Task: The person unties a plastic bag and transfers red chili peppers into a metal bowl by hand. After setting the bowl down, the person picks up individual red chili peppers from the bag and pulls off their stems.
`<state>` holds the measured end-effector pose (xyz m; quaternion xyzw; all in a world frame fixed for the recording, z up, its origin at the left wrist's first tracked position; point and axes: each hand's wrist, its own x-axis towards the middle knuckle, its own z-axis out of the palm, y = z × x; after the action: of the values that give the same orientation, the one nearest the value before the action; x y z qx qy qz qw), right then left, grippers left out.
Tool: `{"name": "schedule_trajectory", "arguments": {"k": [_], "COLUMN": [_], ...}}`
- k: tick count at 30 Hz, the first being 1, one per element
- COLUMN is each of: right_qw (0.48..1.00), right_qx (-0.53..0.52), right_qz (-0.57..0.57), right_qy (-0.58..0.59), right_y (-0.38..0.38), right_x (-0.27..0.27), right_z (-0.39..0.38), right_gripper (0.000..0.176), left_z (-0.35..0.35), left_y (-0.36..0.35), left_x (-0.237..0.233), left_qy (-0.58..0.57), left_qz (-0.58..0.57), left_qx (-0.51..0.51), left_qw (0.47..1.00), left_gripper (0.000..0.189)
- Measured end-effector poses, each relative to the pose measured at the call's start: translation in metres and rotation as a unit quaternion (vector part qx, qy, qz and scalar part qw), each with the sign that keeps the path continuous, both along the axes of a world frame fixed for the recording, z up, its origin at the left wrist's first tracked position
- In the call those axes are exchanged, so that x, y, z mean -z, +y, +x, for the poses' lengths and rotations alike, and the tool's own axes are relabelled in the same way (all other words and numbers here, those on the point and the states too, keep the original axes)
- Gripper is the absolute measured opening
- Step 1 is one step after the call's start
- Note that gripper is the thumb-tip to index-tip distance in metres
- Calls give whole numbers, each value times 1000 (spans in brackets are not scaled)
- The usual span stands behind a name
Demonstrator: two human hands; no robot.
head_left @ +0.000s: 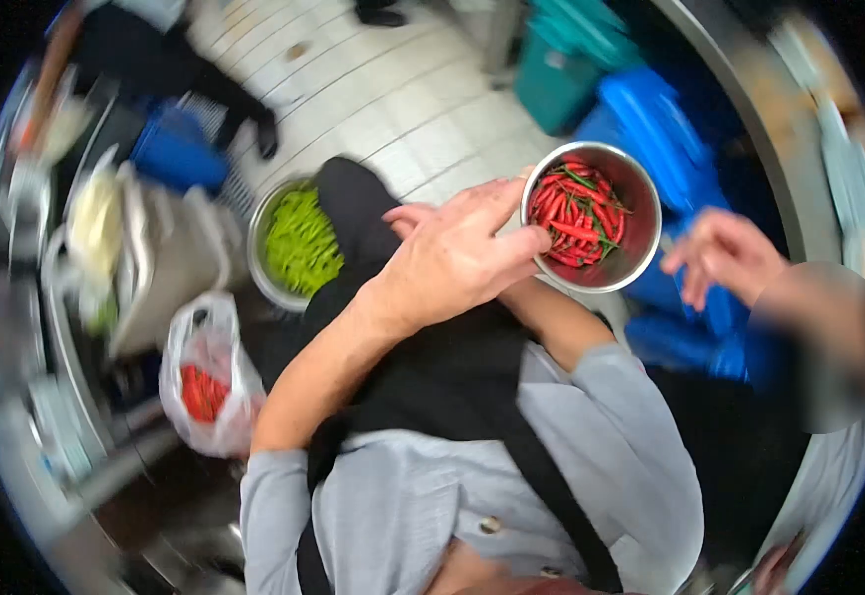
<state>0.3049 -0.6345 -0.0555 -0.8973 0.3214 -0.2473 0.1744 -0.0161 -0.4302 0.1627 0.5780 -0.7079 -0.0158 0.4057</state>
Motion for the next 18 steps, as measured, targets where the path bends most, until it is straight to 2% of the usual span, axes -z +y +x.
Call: {"name": "schedule_trajectory", "arguments": {"k": [1, 2, 3, 4, 5, 6, 7, 8, 10, 12, 16, 18], "right_qw": [999, 995, 985, 971, 950, 928, 907, 872, 829, 819, 799, 784], "right_qx": [-41, -97, -161, -229, -298, -358, -404, -445, -392, -428, -464, -480], "right_qz": [-18, -36, -55, -72, -88, -103, -112, 181, 398, 381, 381, 389], "right_qy": [8, 12, 11, 7, 1, -6, -34, -95, 9, -5, 36, 62], "right_y": [63, 110, 122, 109, 112, 148, 169, 144, 156, 180, 193, 211], "right_x": [4, -3, -15, -23, -29, -32, -86, 22, 15, -1, -5, -10], "right_z": [-70, -184, -297, -366, -365, -327, -312, -300, -278, -262, -239, -232], "right_gripper": [30, 30, 30, 30, 30, 30, 26, 22, 20, 24, 24, 24], "left_z": [12, 23, 30, 36, 40, 46, 48, 49, 43, 29, 18, 14], "left_y": [19, 43, 67, 93, 120, 145, 169, 195, 244, 286, 350, 372], "left_x": [6, 3, 6, 12, 16, 21, 30, 39, 52, 59, 79, 92], "left_qy": [25, 30, 66, 100, 125, 149, 175, 147, 146, 191, 138, 201], "left_qz": [-17, -16, -28, -45, -63, -84, -109, -144, -153, -176, -176, -198], "left_qx": [-43, -102, -152, -207, -263, -310, -360, -421, -522, -606, -753, -789], "left_qw": [999, 994, 986, 972, 955, 935, 910, 883, 826, 752, 619, 546], "left_gripper": [31, 31, 32, 34, 33, 33, 32, 31, 32, 27, 22, 19]}}
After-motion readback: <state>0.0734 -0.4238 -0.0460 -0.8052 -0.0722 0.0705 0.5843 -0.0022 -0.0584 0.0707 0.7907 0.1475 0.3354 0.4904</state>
